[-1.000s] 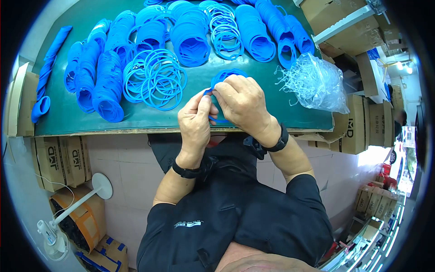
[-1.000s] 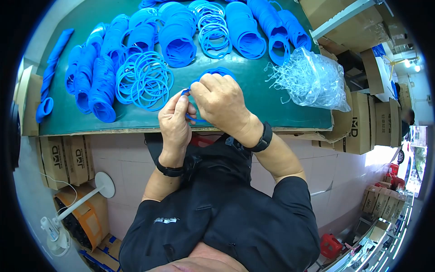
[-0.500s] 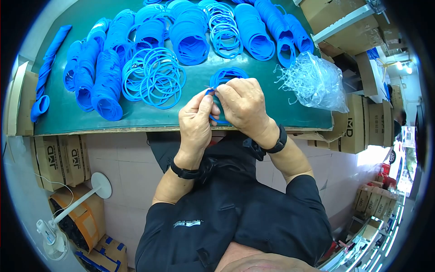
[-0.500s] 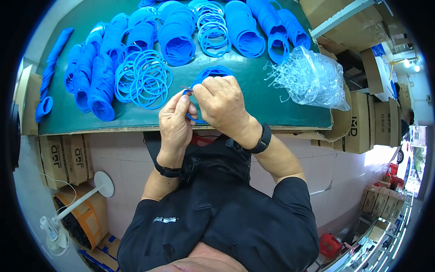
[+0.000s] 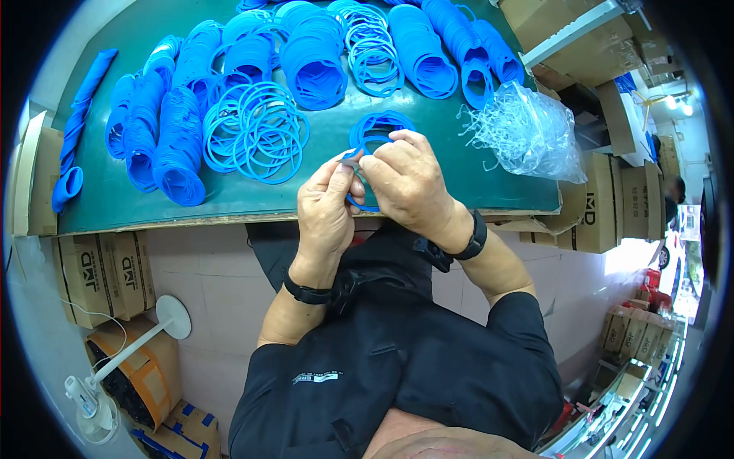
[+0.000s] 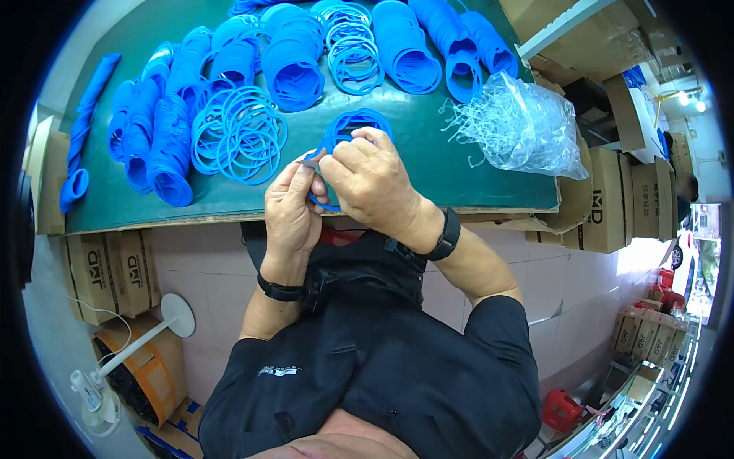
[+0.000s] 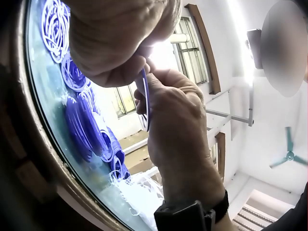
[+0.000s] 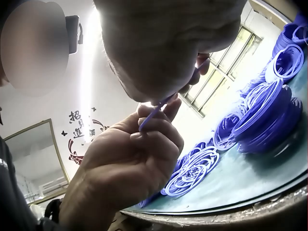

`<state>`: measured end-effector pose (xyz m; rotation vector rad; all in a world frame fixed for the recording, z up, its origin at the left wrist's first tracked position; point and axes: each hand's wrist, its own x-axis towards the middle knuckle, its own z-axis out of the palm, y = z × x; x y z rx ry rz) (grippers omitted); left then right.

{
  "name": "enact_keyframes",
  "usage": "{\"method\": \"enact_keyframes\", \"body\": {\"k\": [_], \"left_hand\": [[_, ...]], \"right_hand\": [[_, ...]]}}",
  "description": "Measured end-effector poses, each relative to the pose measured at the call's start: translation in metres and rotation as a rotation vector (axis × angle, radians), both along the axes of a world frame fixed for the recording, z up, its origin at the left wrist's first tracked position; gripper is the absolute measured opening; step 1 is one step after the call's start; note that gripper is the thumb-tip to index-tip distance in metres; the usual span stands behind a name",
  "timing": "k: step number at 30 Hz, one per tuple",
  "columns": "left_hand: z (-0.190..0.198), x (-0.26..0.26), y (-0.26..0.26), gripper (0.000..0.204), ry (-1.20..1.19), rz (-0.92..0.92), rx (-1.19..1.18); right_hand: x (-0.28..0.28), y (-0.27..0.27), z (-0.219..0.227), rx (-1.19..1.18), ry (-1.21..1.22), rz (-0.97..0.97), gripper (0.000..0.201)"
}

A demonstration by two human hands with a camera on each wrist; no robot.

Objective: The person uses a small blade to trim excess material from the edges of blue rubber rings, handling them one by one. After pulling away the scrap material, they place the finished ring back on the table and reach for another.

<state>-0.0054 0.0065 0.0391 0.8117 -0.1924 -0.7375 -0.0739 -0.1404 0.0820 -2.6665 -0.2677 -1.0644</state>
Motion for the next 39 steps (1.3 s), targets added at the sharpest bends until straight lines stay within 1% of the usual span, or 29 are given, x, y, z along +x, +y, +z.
{"method": "enact_keyframes", "body": {"k": [1, 3, 7, 10, 12, 13, 15, 17, 19, 22, 23, 25, 27, 31, 32, 36, 39], "left_hand": [[0.002, -0.001, -0.001, 0.028, 0.0, -0.002, -0.001], [0.006, -0.005, -0.003, 0.028, -0.027, 0.015, 0.01], [0.004, -0.002, -0.001, 0.028, -0.021, 0.023, 0.046], [-0.002, -0.001, 0.001, 0.028, -0.026, -0.016, 0.016], [-0.002, 0.0, 0.001, 0.029, -0.04, -0.036, 0.011], [-0.002, 0.001, 0.001, 0.029, -0.039, -0.035, 0.009], [-0.001, 0.003, 0.001, 0.031, -0.037, -0.064, 0.006], [-0.001, 0.003, 0.003, 0.032, -0.026, -0.085, -0.008], [0.001, 0.004, 0.002, 0.033, -0.02, -0.11, -0.027], [0.002, 0.002, 0.003, 0.035, -0.019, -0.122, 0.005], [0.001, 0.002, 0.003, 0.035, -0.036, -0.139, -0.018], [-0.003, 0.002, 0.003, 0.036, -0.053, -0.155, -0.041], [-0.006, 0.002, 0.004, 0.037, -0.103, -0.184, -0.004], [-0.002, -0.001, 0.003, 0.037, -0.142, -0.181, 0.022], [0.0, -0.001, 0.003, 0.037, -0.182, -0.179, 0.046], [-0.003, -0.002, 0.006, 0.036, -0.265, -0.191, 0.1], [-0.012, -0.003, 0.004, 0.035, -0.196, -0.18, 0.039]], "right_hand": [[0.0, -0.001, -0.001, -0.001, 0.0, -0.002, 0.007], [0.002, -0.004, -0.003, 0.041, -0.099, -0.033, 0.007], [-0.001, -0.003, -0.003, 0.032, -0.039, -0.023, 0.011], [-0.005, -0.004, 0.0, 0.029, 0.034, 0.026, 0.015], [-0.004, -0.006, 0.0, 0.124, -0.008, 0.038, 0.017], [-0.003, -0.007, 0.002, 0.122, -0.007, 0.039, 0.017], [0.001, -0.008, 0.007, 0.109, -0.104, -0.028, 0.018], [0.0, -0.009, 0.007, 0.1, -0.09, -0.068, 0.018], [-0.001, -0.01, 0.009, 0.06, -0.004, -0.092, 0.021], [0.0, -0.008, 0.01, 0.015, 0.005, -0.085, 0.026], [0.001, -0.007, 0.01, 0.014, 0.007, -0.085, 0.026], [0.003, -0.006, 0.009, -0.013, -0.015, -0.073, 0.014], [0.003, -0.008, 0.006, -0.02, -0.013, -0.074, 0.015], [0.003, -0.008, 0.006, -0.036, -0.011, -0.051, 0.016], [0.003, -0.008, 0.006, -0.036, -0.01, -0.052, 0.016], [0.002, -0.013, 0.006, -0.038, 0.043, -0.006, 0.018], [0.0, -0.013, 0.008, -0.044, 0.09, -0.003, 0.019]]}}
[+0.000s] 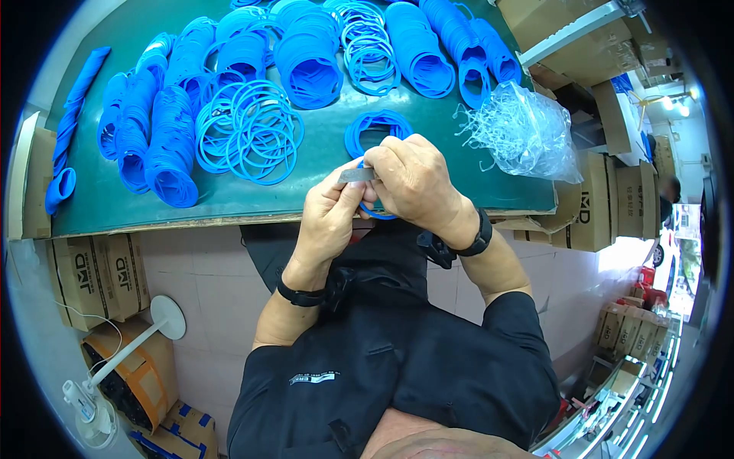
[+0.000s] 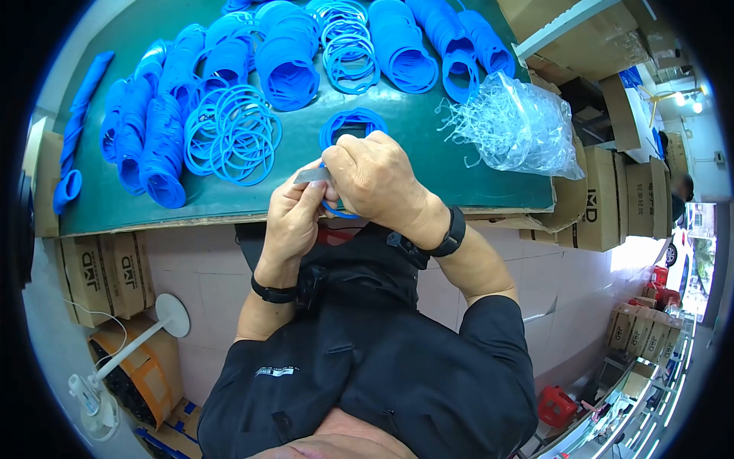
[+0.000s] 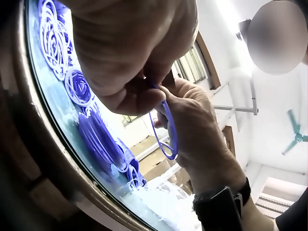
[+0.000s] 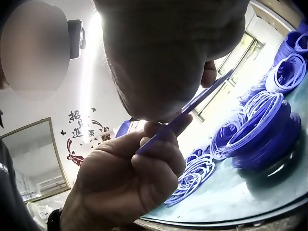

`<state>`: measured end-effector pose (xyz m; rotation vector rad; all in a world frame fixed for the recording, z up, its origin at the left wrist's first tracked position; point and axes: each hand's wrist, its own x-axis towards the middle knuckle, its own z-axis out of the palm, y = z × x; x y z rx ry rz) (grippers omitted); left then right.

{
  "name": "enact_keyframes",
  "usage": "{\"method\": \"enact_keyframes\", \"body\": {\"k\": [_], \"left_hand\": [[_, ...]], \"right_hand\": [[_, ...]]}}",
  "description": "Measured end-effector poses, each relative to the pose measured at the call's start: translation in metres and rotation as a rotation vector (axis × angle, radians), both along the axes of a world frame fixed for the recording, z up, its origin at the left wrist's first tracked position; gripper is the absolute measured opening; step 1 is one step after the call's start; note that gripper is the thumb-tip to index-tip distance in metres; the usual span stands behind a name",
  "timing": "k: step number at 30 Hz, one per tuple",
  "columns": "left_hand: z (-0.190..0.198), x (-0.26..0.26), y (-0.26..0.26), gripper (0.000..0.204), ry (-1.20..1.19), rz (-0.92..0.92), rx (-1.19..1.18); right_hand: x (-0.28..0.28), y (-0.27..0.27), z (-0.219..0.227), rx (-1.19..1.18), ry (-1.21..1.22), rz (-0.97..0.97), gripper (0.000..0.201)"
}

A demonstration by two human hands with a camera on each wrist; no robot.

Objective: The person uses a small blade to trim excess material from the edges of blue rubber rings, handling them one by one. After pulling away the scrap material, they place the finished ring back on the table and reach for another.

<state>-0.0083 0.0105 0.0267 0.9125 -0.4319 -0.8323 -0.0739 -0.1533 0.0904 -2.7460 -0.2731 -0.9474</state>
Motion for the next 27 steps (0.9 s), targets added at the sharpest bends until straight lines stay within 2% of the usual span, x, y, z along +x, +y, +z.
{"method": "enact_keyframes", "body": {"k": [4, 9, 13, 16, 18, 20, 23, 24, 26, 27], "left_hand": [[0.0, 0.002, 0.0, 0.032, 0.041, 0.009, 0.008], [-0.004, 0.003, -0.004, 0.021, 0.288, -0.045, -0.12], [-0.001, 0.007, -0.009, 0.019, 0.331, -0.013, -0.087], [0.004, 0.01, -0.009, 0.017, 0.351, 0.093, 0.058], [-0.006, 0.016, -0.01, 0.015, 0.173, 0.266, 0.054], [-0.011, 0.026, -0.008, 0.015, 0.132, 0.39, 0.096], [-0.01, 0.043, 0.003, 0.017, 0.158, 0.476, 0.068], [-0.012, 0.049, 0.006, 0.017, 0.169, 0.509, 0.054], [-0.014, 0.058, 0.012, 0.017, 0.164, 0.565, 0.041], [-0.011, 0.059, 0.012, 0.019, 0.183, 0.602, 0.052]], "right_hand": [[-0.006, -0.002, -0.006, -0.004, 0.023, -0.014, 0.018], [-0.009, -0.002, -0.006, 0.022, -0.009, -0.018, 0.019], [-0.011, 0.0, -0.008, 0.038, -0.003, 0.012, 0.019], [-0.017, 0.0, -0.01, 0.053, 0.031, 0.021, 0.021], [-0.021, 0.003, -0.008, 0.084, 0.018, 0.047, 0.023], [-0.029, 0.003, -0.006, 0.113, 0.005, 0.066, 0.025], [-0.049, -0.008, -0.005, 0.329, 0.083, 0.14, 0.03], [-0.058, -0.012, -0.005, 0.329, 0.081, 0.138, 0.03], [-0.075, -0.019, -0.002, 0.573, 0.127, 0.139, 0.028], [-0.084, -0.022, 0.0, 0.643, 0.119, 0.107, 0.02]]}}
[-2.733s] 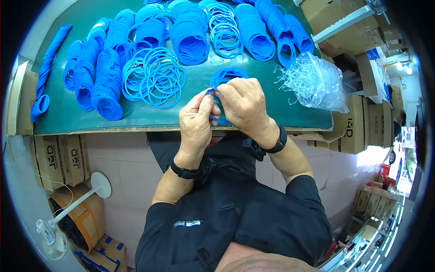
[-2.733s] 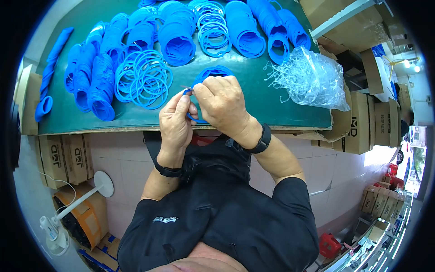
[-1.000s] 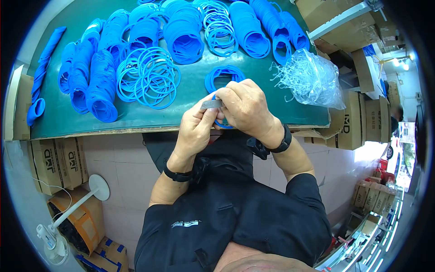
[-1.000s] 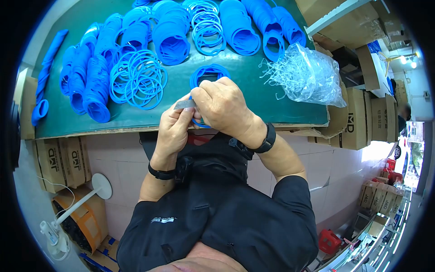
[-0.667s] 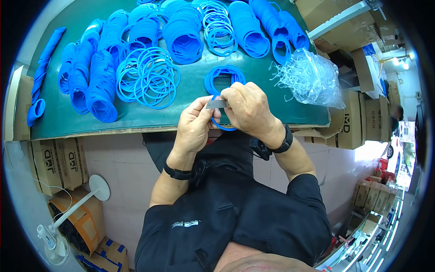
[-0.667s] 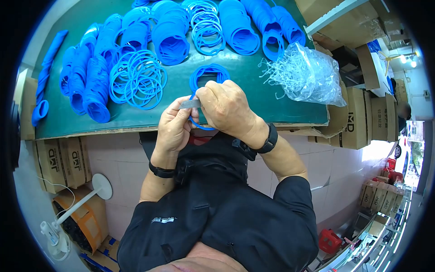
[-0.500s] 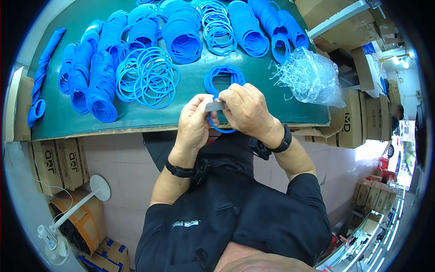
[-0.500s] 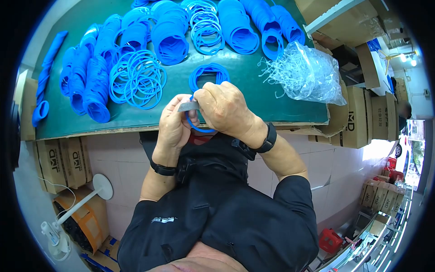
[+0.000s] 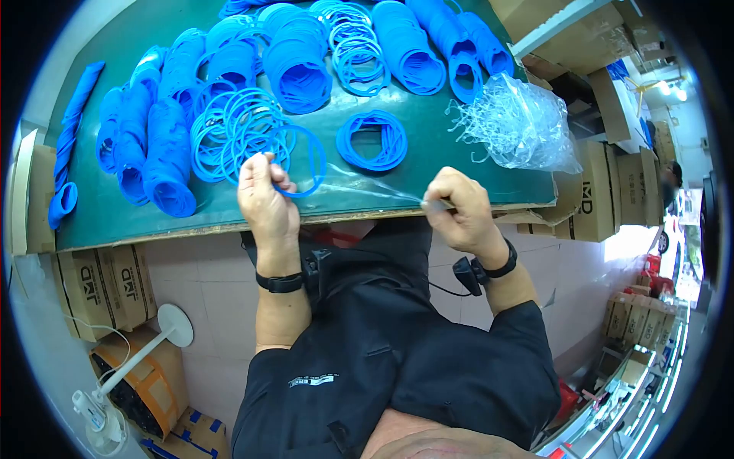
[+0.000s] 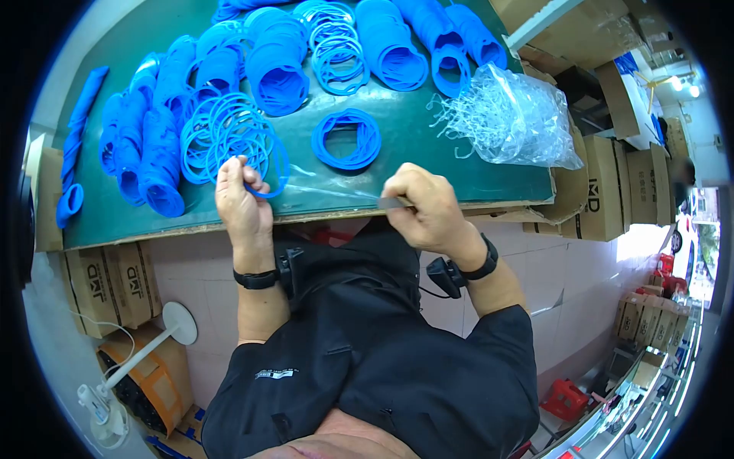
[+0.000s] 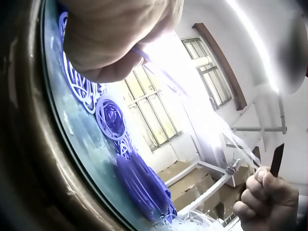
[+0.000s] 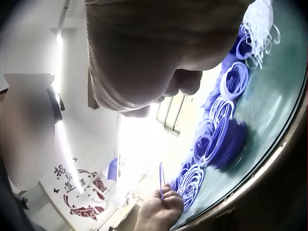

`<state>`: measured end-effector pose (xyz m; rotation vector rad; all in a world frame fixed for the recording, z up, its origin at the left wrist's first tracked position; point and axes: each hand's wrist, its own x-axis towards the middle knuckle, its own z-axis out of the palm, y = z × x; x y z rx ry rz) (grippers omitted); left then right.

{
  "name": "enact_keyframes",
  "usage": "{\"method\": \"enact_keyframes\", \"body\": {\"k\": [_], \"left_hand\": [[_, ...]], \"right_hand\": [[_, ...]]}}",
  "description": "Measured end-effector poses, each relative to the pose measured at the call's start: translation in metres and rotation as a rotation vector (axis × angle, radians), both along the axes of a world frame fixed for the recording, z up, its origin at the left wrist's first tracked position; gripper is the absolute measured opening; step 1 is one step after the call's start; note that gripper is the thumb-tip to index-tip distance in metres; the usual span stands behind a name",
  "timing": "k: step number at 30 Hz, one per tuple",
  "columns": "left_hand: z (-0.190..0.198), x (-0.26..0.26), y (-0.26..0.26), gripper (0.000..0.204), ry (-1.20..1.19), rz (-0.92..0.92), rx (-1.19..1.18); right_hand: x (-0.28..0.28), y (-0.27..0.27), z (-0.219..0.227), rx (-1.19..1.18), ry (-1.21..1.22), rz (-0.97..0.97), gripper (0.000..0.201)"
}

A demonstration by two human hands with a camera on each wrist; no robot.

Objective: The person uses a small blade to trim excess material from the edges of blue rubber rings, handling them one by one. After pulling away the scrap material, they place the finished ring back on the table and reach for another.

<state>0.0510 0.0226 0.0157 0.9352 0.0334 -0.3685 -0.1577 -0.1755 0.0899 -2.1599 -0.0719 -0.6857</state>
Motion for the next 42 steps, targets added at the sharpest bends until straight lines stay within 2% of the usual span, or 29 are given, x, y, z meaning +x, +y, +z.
{"method": "enact_keyframes", "body": {"k": [1, 3, 5, 7, 9, 10, 11, 13, 14, 18, 20, 21, 23, 24, 25, 27, 29, 31, 37, 40, 41, 42], "left_hand": [[0.001, 0.001, 0.001, 0.019, -0.003, -0.009, 0.004], [-0.006, 0.001, 0.001, 0.02, -0.007, 0.015, -0.005], [-0.008, 0.0, -0.002, 0.019, -0.009, 0.027, 0.013], [-0.009, -0.006, -0.005, 0.019, -0.07, 0.0, 0.069], [-0.012, -0.012, -0.009, 0.019, -0.089, -0.029, 0.076], [-0.015, -0.013, -0.012, 0.02, -0.149, -0.023, 0.123], [-0.018, -0.013, -0.015, 0.02, -0.21, -0.01, 0.167], [-0.02, -0.015, -0.016, 0.021, -0.236, -0.014, 0.174], [-0.02, -0.017, -0.018, 0.021, -0.251, -0.008, 0.19], [-0.022, -0.014, -0.016, 0.02, -0.257, 0.01, 0.196], [-0.02, -0.014, -0.015, 0.02, -0.249, 0.016, 0.198], [-0.019, -0.015, -0.016, 0.02, -0.244, 0.009, 0.207], [-0.015, -0.018, -0.019, 0.02, -0.228, 0.003, 0.205], [-0.015, -0.018, -0.021, 0.02, -0.233, -0.018, 0.192], [-0.013, -0.019, -0.023, 0.019, -0.237, -0.042, 0.18], [-0.004, -0.023, -0.032, 0.019, -0.228, -0.071, 0.174], [0.005, -0.027, -0.043, 0.019, -0.27, -0.103, 0.174], [0.013, -0.031, -0.053, 0.02, -0.292, -0.141, 0.168], [0.012, -0.035, -0.075, 0.02, -0.375, -0.18, 0.141], [0.007, -0.03, -0.073, 0.028, -0.512, -0.163, 0.387], [0.005, -0.028, -0.071, 0.028, -0.513, -0.166, 0.388], [0.004, -0.028, -0.069, 0.03, -0.644, -0.127, 0.509]], "right_hand": [[-0.008, -0.005, 0.002, -0.006, 0.003, -0.018, 0.02], [-0.027, -0.014, 0.006, 0.075, 0.092, -0.168, 0.013], [-0.042, -0.028, 0.005, 0.149, 0.078, -0.317, 0.011], [-0.046, -0.048, 0.013, 0.0, 0.106, -0.546, 0.01], [-0.039, -0.08, 0.015, -0.09, 0.073, -0.683, 0.009], [-0.039, -0.101, 0.013, -0.283, 0.076, -0.729, 0.007], [-0.034, -0.118, 0.011, -0.292, 0.071, -0.74, 0.007], [-0.029, -0.147, -0.002, -0.733, 0.063, -0.817, 0.007], [-0.03, -0.166, -0.017, -0.886, 0.443, -0.895, 0.01], [-0.028, -0.159, -0.008, -0.875, 0.576, -0.917, 0.019], [-0.03, -0.145, 0.01, -0.818, 0.321, -0.97, 0.022], [-0.032, -0.139, 0.016, -0.81, 0.323, -0.966, 0.022], [-0.029, -0.127, 0.02, -0.576, 0.067, -0.987, 0.03], [-0.025, -0.118, 0.016, -0.41, 0.045, -0.962, 0.029], [-0.02, -0.105, 0.008, -0.393, 0.043, -0.949, 0.029], [-0.003, -0.071, -0.011, 0.24, 0.145, -0.564, 0.023], [0.014, -0.038, -0.015, 0.558, 0.199, -0.32, 0.022], [0.032, -0.022, -0.02, 0.624, 0.187, -0.224, 0.021], [0.054, -0.022, -0.036, 0.699, 0.085, -0.265, 0.017], [0.061, -0.037, -0.046, 0.705, 0.15, -0.373, 0.018], [0.064, -0.041, -0.054, 0.708, 0.149, -0.375, 0.018], [0.069, -0.044, -0.058, 0.631, 0.174, -0.383, 0.019]]}}
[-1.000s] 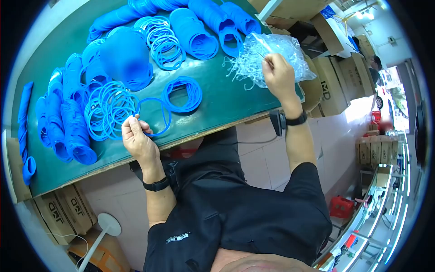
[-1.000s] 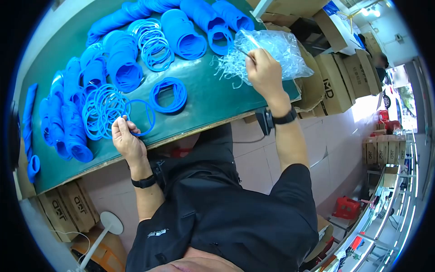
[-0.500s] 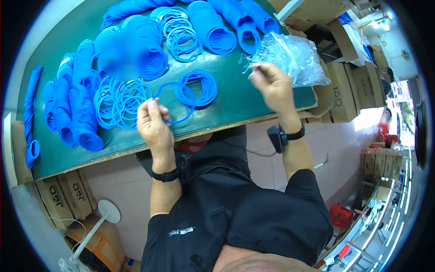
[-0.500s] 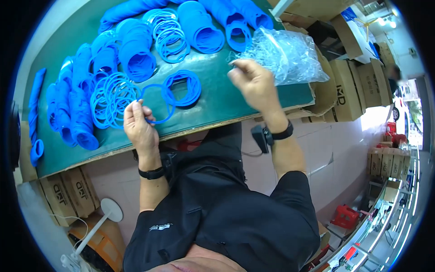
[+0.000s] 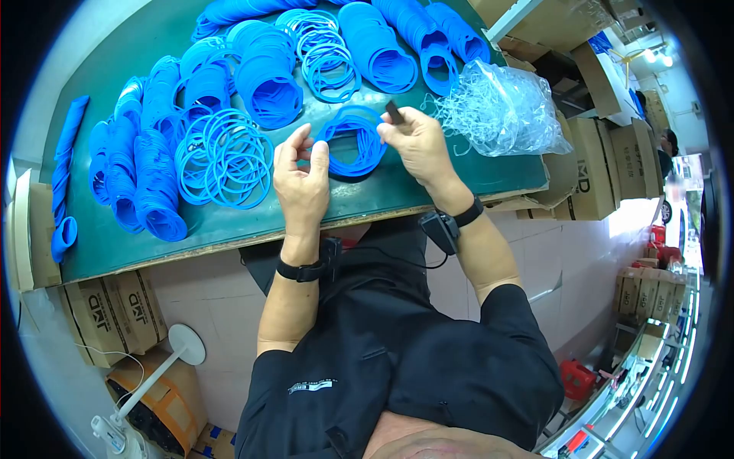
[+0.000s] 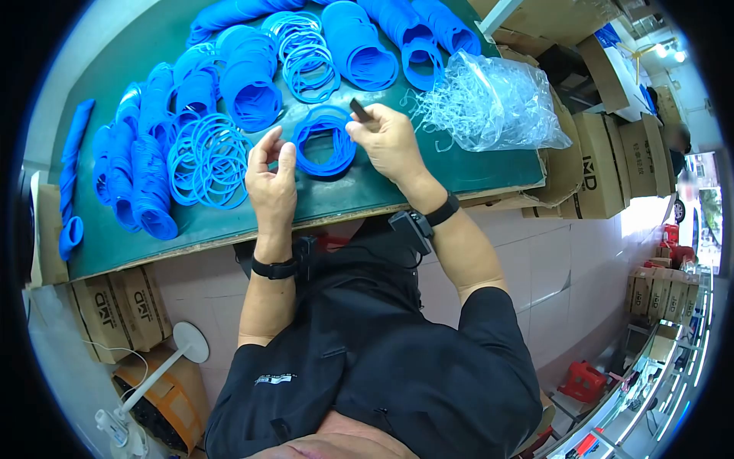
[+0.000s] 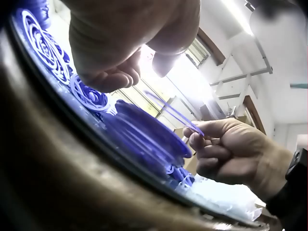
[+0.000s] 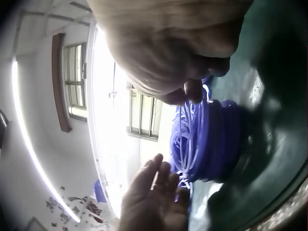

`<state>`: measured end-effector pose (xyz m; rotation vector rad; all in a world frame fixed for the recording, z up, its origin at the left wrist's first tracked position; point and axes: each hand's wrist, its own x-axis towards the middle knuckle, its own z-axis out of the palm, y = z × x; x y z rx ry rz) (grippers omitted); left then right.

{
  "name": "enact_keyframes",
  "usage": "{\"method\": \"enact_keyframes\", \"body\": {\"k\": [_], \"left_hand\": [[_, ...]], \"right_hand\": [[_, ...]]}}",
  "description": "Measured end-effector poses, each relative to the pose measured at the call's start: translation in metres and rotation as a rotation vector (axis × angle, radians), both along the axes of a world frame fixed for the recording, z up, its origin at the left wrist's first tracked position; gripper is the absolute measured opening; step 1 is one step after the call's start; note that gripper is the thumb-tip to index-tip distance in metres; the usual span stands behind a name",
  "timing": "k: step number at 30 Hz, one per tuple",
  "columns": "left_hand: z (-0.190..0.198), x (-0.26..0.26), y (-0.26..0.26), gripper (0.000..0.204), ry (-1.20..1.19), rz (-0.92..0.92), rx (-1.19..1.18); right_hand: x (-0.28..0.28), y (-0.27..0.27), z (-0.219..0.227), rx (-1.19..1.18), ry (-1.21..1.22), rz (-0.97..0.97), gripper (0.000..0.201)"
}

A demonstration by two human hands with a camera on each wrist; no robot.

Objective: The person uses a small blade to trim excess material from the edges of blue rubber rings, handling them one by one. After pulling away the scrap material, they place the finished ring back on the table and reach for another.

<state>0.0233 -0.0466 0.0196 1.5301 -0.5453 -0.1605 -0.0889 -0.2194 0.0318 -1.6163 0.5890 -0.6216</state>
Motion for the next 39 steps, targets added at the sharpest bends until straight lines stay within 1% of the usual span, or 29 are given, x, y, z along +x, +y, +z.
{"method": "enact_keyframes", "body": {"k": [1, 2, 4, 7, 9, 10, 11, 13, 14, 16, 17, 19, 21, 23, 24, 25, 27, 29, 32, 34, 39], "left_hand": [[-0.001, 0.001, 0.001, 0.032, -0.147, 0.039, 0.098], [-0.006, 0.0, 0.003, 0.032, -0.148, 0.038, 0.098], [-0.013, 0.0, 0.008, 0.035, -0.383, 0.035, 0.162], [-0.018, -0.003, 0.011, 0.033, -0.408, 0.028, 0.17], [-0.02, -0.005, 0.012, 0.031, -0.394, 0.043, 0.152], [-0.021, -0.006, 0.012, 0.029, -0.368, 0.041, 0.13], [-0.022, -0.007, 0.013, 0.027, -0.344, 0.04, 0.107], [-0.022, -0.006, 0.014, 0.025, -0.315, 0.041, 0.091], [-0.022, -0.006, 0.014, 0.024, -0.282, 0.042, 0.077], [-0.019, -0.006, 0.015, 0.023, -0.256, 0.046, 0.066], [-0.018, -0.005, 0.014, 0.022, -0.235, 0.032, 0.053], [-0.018, -0.006, 0.013, 0.02, -0.233, 0.043, 0.059], [-0.018, -0.005, 0.014, 0.02, -0.239, 0.046, 0.039], [-0.018, -0.004, 0.015, 0.02, -0.227, 0.047, 0.021], [-0.018, -0.003, 0.015, 0.019, -0.213, 0.044, 0.001], [-0.017, -0.003, 0.016, 0.019, -0.217, 0.049, -0.001], [-0.017, -0.003, 0.016, 0.018, -0.203, 0.046, -0.009], [-0.02, -0.001, 0.014, 0.02, -0.227, 0.07, -0.032], [-0.021, 0.0, 0.015, 0.021, -0.205, 0.068, -0.05], [-0.019, -0.001, 0.015, 0.02, -0.176, 0.065, -0.057], [-0.021, 0.0, 0.015, 0.018, -0.152, 0.058, -0.064]], "right_hand": [[0.002, -0.002, -0.003, -0.072, 0.039, 0.01, 0.02], [0.001, -0.004, -0.004, -0.26, 0.195, -0.026, 0.023], [0.0, -0.001, 0.0, -0.287, 0.195, -0.044, 0.023], [0.005, -0.013, 0.002, -0.309, 0.206, -0.025, 0.021], [0.021, -0.032, 0.008, -0.481, 0.084, -0.034, 0.02], [0.032, -0.042, 0.014, -0.537, 0.109, -0.04, 0.021], [0.04, -0.049, 0.022, -0.563, 0.173, 0.007, 0.021], [0.057, -0.055, 0.031, -0.52, 0.187, 0.141, 0.021], [0.066, -0.055, 0.034, -0.524, 0.183, 0.156, 0.021], [0.087, -0.053, 0.036, -0.74, 0.079, 0.317, 0.018], [0.098, -0.05, 0.036, -0.743, 0.071, 0.329, 0.018], [0.119, -0.04, 0.035, -0.938, 0.117, 0.431, 0.015], [0.138, -0.031, 0.026, -0.906, 0.153, 0.408, 0.016], [0.157, -0.029, 0.012, -0.839, 0.287, 0.321, 0.021], [0.16, -0.021, 0.022, -0.839, 0.452, 0.309, 0.028], [0.164, -0.017, 0.026, -0.843, 0.447, 0.311, 0.028], [0.17, -0.011, 0.03, -0.88, 0.632, 0.296, 0.032], [0.172, -0.008, 0.032, -0.888, 0.619, 0.313, 0.034], [0.177, -0.012, 0.021, -0.945, 0.623, 0.294, 0.034], [0.179, -0.014, 0.017, -0.939, 0.545, 0.258, 0.034], [0.175, -0.017, 0.016, -0.954, 0.471, 0.252, 0.033]]}}
